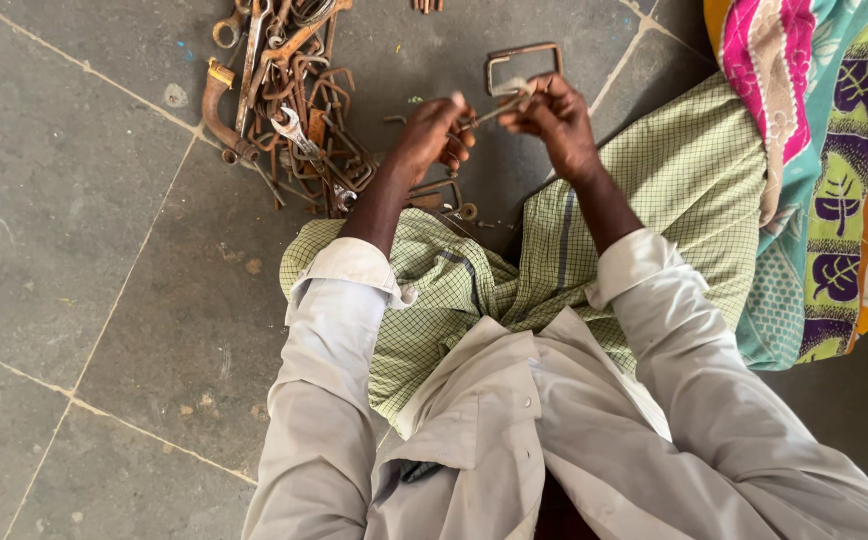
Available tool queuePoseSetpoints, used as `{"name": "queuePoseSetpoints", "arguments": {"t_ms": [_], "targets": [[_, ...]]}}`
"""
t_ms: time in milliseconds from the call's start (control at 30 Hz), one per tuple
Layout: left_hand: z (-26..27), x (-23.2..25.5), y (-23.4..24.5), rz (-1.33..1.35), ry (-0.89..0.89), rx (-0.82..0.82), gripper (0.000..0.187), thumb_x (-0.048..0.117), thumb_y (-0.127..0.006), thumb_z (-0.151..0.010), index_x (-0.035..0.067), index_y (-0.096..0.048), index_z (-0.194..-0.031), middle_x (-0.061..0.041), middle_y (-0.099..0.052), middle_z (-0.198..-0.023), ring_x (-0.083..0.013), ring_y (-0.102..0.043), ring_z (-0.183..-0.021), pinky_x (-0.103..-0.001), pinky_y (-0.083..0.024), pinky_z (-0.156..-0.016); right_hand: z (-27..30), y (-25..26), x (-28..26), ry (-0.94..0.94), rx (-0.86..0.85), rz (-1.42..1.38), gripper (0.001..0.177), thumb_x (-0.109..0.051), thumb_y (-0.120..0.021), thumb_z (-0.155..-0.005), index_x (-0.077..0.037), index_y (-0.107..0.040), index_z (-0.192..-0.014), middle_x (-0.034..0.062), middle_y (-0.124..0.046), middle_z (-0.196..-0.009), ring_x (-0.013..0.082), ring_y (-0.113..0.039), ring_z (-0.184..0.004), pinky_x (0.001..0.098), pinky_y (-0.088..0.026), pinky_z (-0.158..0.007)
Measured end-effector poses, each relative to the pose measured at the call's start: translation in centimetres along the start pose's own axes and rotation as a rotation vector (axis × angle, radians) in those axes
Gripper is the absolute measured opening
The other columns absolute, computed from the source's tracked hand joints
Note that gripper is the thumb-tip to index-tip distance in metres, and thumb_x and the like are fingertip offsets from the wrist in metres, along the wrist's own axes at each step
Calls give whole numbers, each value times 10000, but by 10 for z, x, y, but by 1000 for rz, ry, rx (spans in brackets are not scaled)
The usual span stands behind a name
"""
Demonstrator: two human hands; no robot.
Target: The person sits on the floor and assembles a metal frame by inserting small metal pins into its holes. They pick up pins from a pile of rusty hardware and place them into the frame, occasionally adjusting the frame's position.
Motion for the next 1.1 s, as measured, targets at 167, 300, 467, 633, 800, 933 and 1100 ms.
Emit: {"name": "queuePoseSetpoints", "arguments": {"t_ms": [167, 300, 467, 633, 800, 933, 1100], "targets": [[-24, -34, 13, -108, -145, 63, 250, 220, -668, -1012, -11, -690, -1103, -43, -680, -792, -103, -630, -589, -281, -542, -499, 25, 0, 16, -202, 118, -4, 247, -21, -508, -1052, -37, -650, -1253, 137, -752, -1071, 225, -777, -926, 362, -682, -835], [-33, -41, 19, -111, -242, 113, 215, 147, -699, -1004, -31, -713, -1123, -48, -722, -835, -101, -695, -654, -262, -579, -556, 37, 2, 13, -452, 170, -279, 281, -102, -524, -1034, -20, -660, -1266, 136, -787, -1074, 205, -794, -881, 327, -672, -778], [-30, -29, 7, -228, -287, 105, 316, 180, -709, -970, -2, -692, -1228, -77, -750, -972, -102, -736, -748, -266, -607, -607, 22, 23, 22, -346, 167, 152, 229, -91, -656, -1037, 5, -677, -1244, 124, -765, -1033, 161, -737, -795, 308, -622, -674], [-17, -12, 4, -294, -333, 165, 463, 237, -704, -938, 64, -537, -1334, -52, -699, -1072, -97, -726, -760, -302, -628, -624, -35, 67, 24, -198, 188, 327, 214, -94, -674, -1038, 33, -693, -1209, 130, -779, -969, 163, -750, -713, 303, -671, -648], [-21, -14, 11, -451, -334, 252, 254, 259, -725, -973, 34, -709, -1091, -74, -730, -955, -117, -688, -723, -309, -589, -629, -83, 99, 26, -130, 193, 421, 224, -27, -711, -998, 54, -718, -1207, 128, -764, -945, 152, -758, -719, 280, -672, -630], [-21, -15, 9, -586, -378, 258, 212, 254, -736, -959, 51, -723, -1019, -63, -735, -873, -142, -682, -730, -340, -559, -663, -100, 110, 33, -166, 183, 561, 209, -30, -717, -982, 46, -732, -1176, 118, -768, -913, 131, -759, -694, 261, -642, -582], [-17, -10, 5, -678, -369, 272, 201, 257, -738, -954, 64, -726, -1007, -59, -743, -880, -159, -691, -790, -367, -554, -730, -106, 113, 39, -112, 194, 820, 182, -85, -761, -973, -5, -770, -1136, 111, -778, -889, 141, -742, -686, 293, -632, -600]]}}
Point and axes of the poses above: each hand's wrist, its own z-axis away from the middle knuckle, its own y-axis out of the back of the hand, x = y × z, the point moved 2 cm from there along -z, towards the middle knuckle
